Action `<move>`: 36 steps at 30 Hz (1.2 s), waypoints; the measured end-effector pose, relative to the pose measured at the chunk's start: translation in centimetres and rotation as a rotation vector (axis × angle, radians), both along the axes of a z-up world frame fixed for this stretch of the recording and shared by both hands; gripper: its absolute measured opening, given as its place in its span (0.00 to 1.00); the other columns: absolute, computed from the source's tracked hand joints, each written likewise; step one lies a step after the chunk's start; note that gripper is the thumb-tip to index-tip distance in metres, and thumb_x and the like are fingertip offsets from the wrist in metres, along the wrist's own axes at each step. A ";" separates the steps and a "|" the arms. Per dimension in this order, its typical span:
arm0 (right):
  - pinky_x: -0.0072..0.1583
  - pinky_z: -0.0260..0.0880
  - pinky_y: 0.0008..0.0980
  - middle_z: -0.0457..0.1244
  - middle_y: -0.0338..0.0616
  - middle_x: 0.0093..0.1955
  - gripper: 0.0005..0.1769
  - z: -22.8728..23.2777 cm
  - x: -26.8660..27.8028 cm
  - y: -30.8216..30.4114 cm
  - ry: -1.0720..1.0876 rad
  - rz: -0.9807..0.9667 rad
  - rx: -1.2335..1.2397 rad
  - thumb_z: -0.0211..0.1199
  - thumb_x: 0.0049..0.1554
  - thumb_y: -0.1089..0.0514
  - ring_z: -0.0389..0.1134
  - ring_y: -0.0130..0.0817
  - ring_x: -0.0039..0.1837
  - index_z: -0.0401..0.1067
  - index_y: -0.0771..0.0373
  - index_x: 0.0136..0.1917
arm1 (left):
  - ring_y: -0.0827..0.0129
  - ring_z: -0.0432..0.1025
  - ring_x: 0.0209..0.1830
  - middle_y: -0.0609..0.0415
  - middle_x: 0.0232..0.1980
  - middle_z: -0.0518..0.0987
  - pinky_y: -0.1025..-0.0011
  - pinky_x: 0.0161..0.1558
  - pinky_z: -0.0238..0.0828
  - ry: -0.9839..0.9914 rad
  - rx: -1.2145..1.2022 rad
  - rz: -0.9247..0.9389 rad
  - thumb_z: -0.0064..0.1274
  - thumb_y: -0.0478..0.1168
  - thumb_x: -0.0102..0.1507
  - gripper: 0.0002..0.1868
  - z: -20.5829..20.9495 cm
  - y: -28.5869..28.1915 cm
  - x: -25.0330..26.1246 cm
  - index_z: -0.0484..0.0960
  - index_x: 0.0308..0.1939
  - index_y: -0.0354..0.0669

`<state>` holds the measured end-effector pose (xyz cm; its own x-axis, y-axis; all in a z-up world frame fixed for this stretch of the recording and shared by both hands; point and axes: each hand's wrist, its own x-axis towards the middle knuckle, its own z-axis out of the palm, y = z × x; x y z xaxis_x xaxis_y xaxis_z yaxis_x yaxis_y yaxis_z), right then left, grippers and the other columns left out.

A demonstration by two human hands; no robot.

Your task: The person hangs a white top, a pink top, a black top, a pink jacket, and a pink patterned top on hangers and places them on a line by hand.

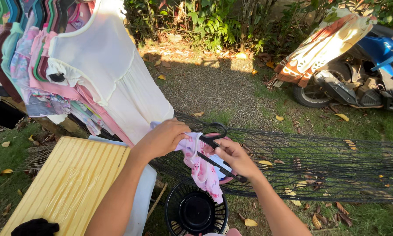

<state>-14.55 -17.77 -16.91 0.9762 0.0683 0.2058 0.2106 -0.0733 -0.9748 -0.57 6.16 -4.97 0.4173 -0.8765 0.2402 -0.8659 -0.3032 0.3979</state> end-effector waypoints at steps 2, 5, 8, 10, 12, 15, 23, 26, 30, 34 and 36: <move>0.64 0.70 0.36 0.70 0.48 0.60 0.21 -0.3 0.1 -0.5 0.035 0.119 0.042 0.52 0.72 0.49 0.69 0.32 0.60 0.76 0.68 0.57 | 0.47 0.75 0.45 0.45 0.41 0.82 0.55 0.47 0.70 0.167 0.005 -0.049 0.52 0.37 0.65 0.07 -0.2 0.4 0.0 0.82 0.43 0.37; 0.65 0.69 0.41 0.69 0.54 0.61 0.30 -0.9 0.1 -0.6 0.583 0.113 0.738 0.45 0.59 0.36 0.71 0.40 0.63 0.74 0.52 0.63 | 0.46 0.75 0.41 0.44 0.39 0.81 0.57 0.41 0.70 0.257 -0.057 -0.057 0.52 0.36 0.63 0.08 0.1 1.0 -0.6 0.82 0.43 0.36; 0.71 0.66 0.29 0.68 0.39 0.69 0.27 -2.4 1.6 0.2 0.529 0.212 0.401 0.54 0.61 0.43 0.69 0.26 0.69 0.74 0.59 0.65 | 0.54 0.74 0.33 0.44 0.35 0.80 0.63 0.38 0.71 0.395 -0.158 -0.056 0.54 0.37 0.66 0.09 0.4 1.3 -0.8 0.82 0.45 0.35; 0.55 0.75 0.34 0.73 0.45 0.55 0.20 -3.5 2.2 1.7 -0.047 -0.105 -0.282 0.68 0.57 0.56 0.73 0.34 0.52 0.77 0.65 0.61 | 0.66 0.71 0.28 0.46 0.31 0.80 0.67 0.34 0.69 0.463 -0.259 0.068 0.56 0.39 0.65 0.10 0.4 1.5 -1.0 0.82 0.44 0.34; 0.49 0.72 0.36 0.70 0.47 0.46 0.14 -4.1 2.8 3.0 0.012 -0.247 -0.472 0.72 0.53 0.58 0.71 0.36 0.45 0.80 0.63 0.53 | 0.69 0.67 0.26 0.47 0.29 0.79 0.68 0.31 0.68 0.464 -0.290 0.145 0.57 0.40 0.65 0.11 0.1 1.6 -1.2 0.82 0.44 0.33; 0.41 0.68 0.36 0.65 0.47 0.36 0.09 -3.8 3.7 3.7 -0.032 -0.387 -0.609 0.75 0.48 0.63 0.68 0.37 0.38 0.76 0.65 0.42 | 0.74 0.62 0.24 0.48 0.27 0.77 0.69 0.28 0.65 0.423 -0.340 0.238 0.59 0.41 0.65 0.12 -0.2 2.2 -1.0 0.82 0.43 0.32; 0.55 0.69 0.33 0.63 0.43 0.49 0.08 -4.8 4.8 0.5 -0.480 -0.240 -0.385 0.64 0.46 0.72 0.67 0.37 0.54 0.79 0.64 0.39 | 0.76 0.67 0.23 0.47 0.24 0.78 0.69 0.28 0.66 0.449 -0.425 0.376 0.58 0.40 0.65 0.10 -1.2 5.4 0.2 0.84 0.41 0.34; 0.44 0.66 0.29 0.63 0.41 0.47 0.10 -6.1 5.9 -1.3 -0.087 -0.486 -0.280 0.63 0.50 0.73 0.66 0.30 0.46 0.81 0.66 0.44 | 0.66 0.70 0.21 0.44 0.27 0.79 0.66 0.28 0.66 0.328 -0.375 0.380 0.58 0.37 0.63 0.09 -1.3 6.4 -0.1 0.84 0.42 0.34; 0.46 0.65 0.26 0.68 0.40 0.49 0.14 -5.2 6.5 -2.4 -0.006 -0.555 -0.197 0.60 0.50 0.74 0.66 0.25 0.44 0.82 0.67 0.47 | 0.52 0.73 0.30 0.43 0.32 0.78 0.61 0.34 0.68 0.220 -0.344 0.366 0.54 0.34 0.65 0.07 -1.1 7.3 -1.0 0.83 0.42 0.34; 0.42 0.62 0.25 0.66 0.40 0.48 0.17 -3.5 6.9 -2.9 0.071 -0.631 -0.104 0.60 0.47 0.76 0.61 0.25 0.40 0.82 0.68 0.47 | 0.49 0.75 0.39 0.45 0.37 0.79 0.56 0.39 0.70 0.037 -0.347 0.367 0.50 0.31 0.64 0.10 -1.1 8.0 -1.4 0.83 0.46 0.36; 0.43 0.66 0.23 0.66 0.39 0.48 0.16 -2.3 7.0 -3.3 0.062 -0.614 -0.056 0.60 0.48 0.75 0.63 0.23 0.40 0.82 0.66 0.47 | 0.50 0.76 0.41 0.46 0.39 0.80 0.56 0.40 0.71 -0.038 -0.337 0.355 0.50 0.30 0.63 0.11 -1.2 8.3 -1.5 0.83 0.47 0.37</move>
